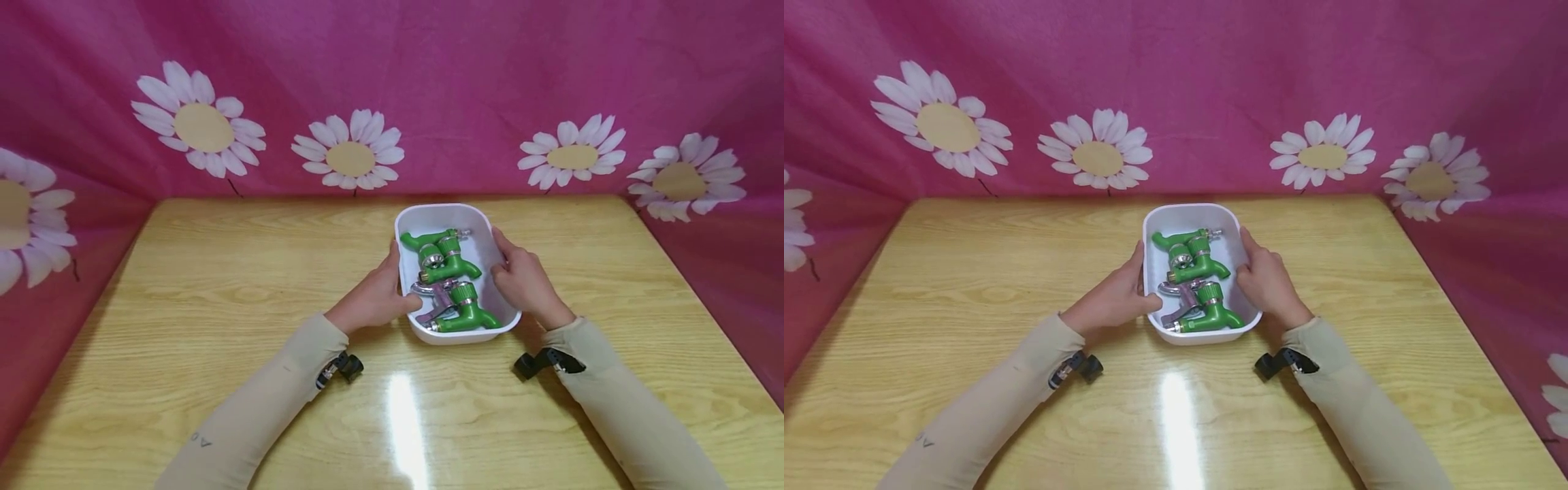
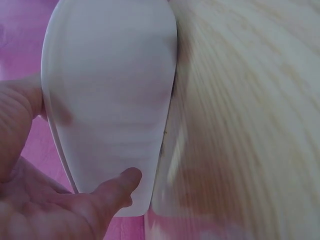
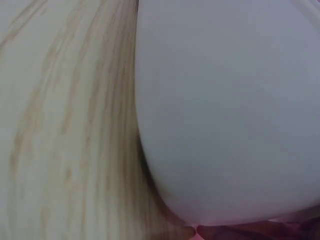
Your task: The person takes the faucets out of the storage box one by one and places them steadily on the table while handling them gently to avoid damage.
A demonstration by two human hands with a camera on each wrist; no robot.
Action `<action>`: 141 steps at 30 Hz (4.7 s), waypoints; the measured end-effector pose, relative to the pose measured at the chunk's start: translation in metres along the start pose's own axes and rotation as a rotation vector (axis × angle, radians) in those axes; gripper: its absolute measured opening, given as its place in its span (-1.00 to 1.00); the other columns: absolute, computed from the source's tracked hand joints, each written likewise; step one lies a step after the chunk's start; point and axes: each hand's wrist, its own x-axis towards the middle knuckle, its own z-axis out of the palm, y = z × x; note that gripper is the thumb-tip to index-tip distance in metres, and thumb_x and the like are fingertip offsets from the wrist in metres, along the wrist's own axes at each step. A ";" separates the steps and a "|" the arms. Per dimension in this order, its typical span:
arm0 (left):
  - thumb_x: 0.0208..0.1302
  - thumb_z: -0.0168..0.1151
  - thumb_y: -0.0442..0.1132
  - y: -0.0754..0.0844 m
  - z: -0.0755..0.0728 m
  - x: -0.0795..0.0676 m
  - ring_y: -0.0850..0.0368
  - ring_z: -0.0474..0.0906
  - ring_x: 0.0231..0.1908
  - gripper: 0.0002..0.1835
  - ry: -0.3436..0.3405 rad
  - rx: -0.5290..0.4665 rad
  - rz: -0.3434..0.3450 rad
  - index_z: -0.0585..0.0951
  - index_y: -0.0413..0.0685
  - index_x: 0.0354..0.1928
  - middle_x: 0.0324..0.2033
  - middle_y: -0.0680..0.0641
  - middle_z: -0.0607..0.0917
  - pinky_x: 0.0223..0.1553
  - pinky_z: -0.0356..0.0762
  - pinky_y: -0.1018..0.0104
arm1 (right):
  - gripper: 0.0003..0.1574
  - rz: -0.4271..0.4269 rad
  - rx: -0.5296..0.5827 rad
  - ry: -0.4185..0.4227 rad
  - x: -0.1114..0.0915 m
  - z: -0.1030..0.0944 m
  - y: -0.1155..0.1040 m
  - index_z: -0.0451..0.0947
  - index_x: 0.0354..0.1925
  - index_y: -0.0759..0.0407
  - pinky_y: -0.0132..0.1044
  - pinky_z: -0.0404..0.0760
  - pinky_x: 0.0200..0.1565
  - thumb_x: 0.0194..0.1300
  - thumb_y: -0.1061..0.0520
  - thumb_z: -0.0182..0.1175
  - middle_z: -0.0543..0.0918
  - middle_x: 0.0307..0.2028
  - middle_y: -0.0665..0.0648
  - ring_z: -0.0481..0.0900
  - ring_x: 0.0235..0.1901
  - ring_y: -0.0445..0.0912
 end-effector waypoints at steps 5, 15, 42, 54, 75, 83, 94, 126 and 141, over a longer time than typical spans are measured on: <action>0.12 0.29 -0.28 -0.003 -0.003 -0.003 -0.07 0.32 0.43 0.24 -0.004 -0.028 -0.008 -0.35 0.02 0.66 0.65 -0.15 0.02 0.47 0.29 -0.02 | -0.10 0.002 -0.002 -0.012 0.000 0.004 -0.003 -0.05 0.62 0.26 0.23 0.56 0.25 0.38 0.25 -0.07 0.33 0.45 0.50 0.54 0.22 0.24; 0.12 0.30 -0.33 -0.006 -0.007 -0.008 -0.08 0.34 0.42 0.26 -0.025 -0.073 -0.007 -0.36 0.08 0.66 0.67 -0.13 -0.03 0.46 0.30 -0.02 | -0.11 -0.004 0.006 -0.012 -0.001 0.008 -0.006 -0.04 0.62 0.25 0.23 0.58 0.22 0.39 0.24 -0.07 0.37 0.42 0.52 0.56 0.19 0.24; 0.15 0.29 -0.30 -0.017 -0.018 -0.020 0.02 0.35 0.40 0.26 -0.017 -0.073 -0.040 -0.42 0.08 0.65 0.66 -0.10 0.02 0.42 0.31 0.08 | -0.12 -0.051 0.001 0.004 0.000 0.020 -0.020 0.00 0.60 0.33 0.04 0.64 -0.06 0.36 0.26 -0.06 0.68 -0.14 0.55 0.61 -0.15 0.19; 0.18 0.25 -0.33 -0.021 -0.025 -0.030 0.05 0.51 0.27 0.26 -0.025 -0.114 -0.016 -0.45 0.20 0.64 0.61 -0.13 0.17 0.25 0.45 0.16 | -0.11 -0.073 0.015 -0.001 0.001 0.025 -0.029 0.00 0.60 0.32 0.00 0.64 -0.08 0.36 0.28 -0.05 0.69 -0.16 0.54 0.62 -0.20 0.16; 0.19 0.23 -0.30 -0.025 -0.032 -0.037 0.03 0.51 0.24 0.23 -0.030 -0.093 -0.043 -0.45 0.13 0.65 0.61 -0.13 0.16 0.09 0.49 0.23 | -0.12 -0.054 0.047 0.000 0.000 0.033 -0.035 -0.01 0.60 0.31 0.11 0.65 0.11 0.37 0.27 -0.08 0.57 0.22 0.57 0.62 0.01 0.19; 0.19 0.23 -0.29 -0.025 -0.036 -0.038 0.00 0.50 0.21 0.23 -0.037 -0.081 -0.042 -0.44 0.13 0.65 0.61 -0.14 0.17 0.01 0.51 0.23 | -0.10 -0.047 0.053 0.007 0.002 0.034 -0.037 -0.01 0.61 0.28 0.13 0.63 0.16 0.35 0.27 -0.06 0.54 0.26 0.55 0.60 0.03 0.19; 0.22 0.24 -0.26 -0.028 -0.046 -0.038 -0.05 0.46 0.25 0.22 -0.040 -0.053 -0.083 -0.44 0.20 0.65 0.63 -0.07 0.10 -0.02 0.53 0.23 | -0.11 -0.077 0.043 0.025 0.007 0.037 -0.046 0.04 0.59 0.32 0.07 0.64 0.02 0.34 0.27 -0.04 0.68 -0.29 0.48 0.62 -0.16 0.17; 0.20 0.26 -0.20 -0.033 -0.058 -0.051 0.06 0.40 0.36 0.21 -0.021 0.029 -0.116 -0.41 -0.02 0.64 0.65 -0.11 0.07 0.25 0.44 0.14 | -0.09 -0.114 0.032 -0.018 0.009 0.046 -0.060 -0.02 0.59 0.39 0.14 0.70 0.05 0.34 0.26 -0.03 0.56 0.20 0.61 0.69 0.03 0.31; 0.22 0.26 -0.24 -0.038 -0.075 -0.054 -0.03 0.13 0.55 0.20 -0.073 0.085 -0.128 -0.38 0.08 0.66 0.67 -0.03 -0.09 0.56 0.16 -0.10 | -0.06 -0.138 0.043 -0.049 0.007 0.055 -0.069 -0.06 0.57 0.46 -0.02 0.77 -0.17 0.33 0.25 0.00 0.71 -0.16 0.57 0.72 -0.24 0.16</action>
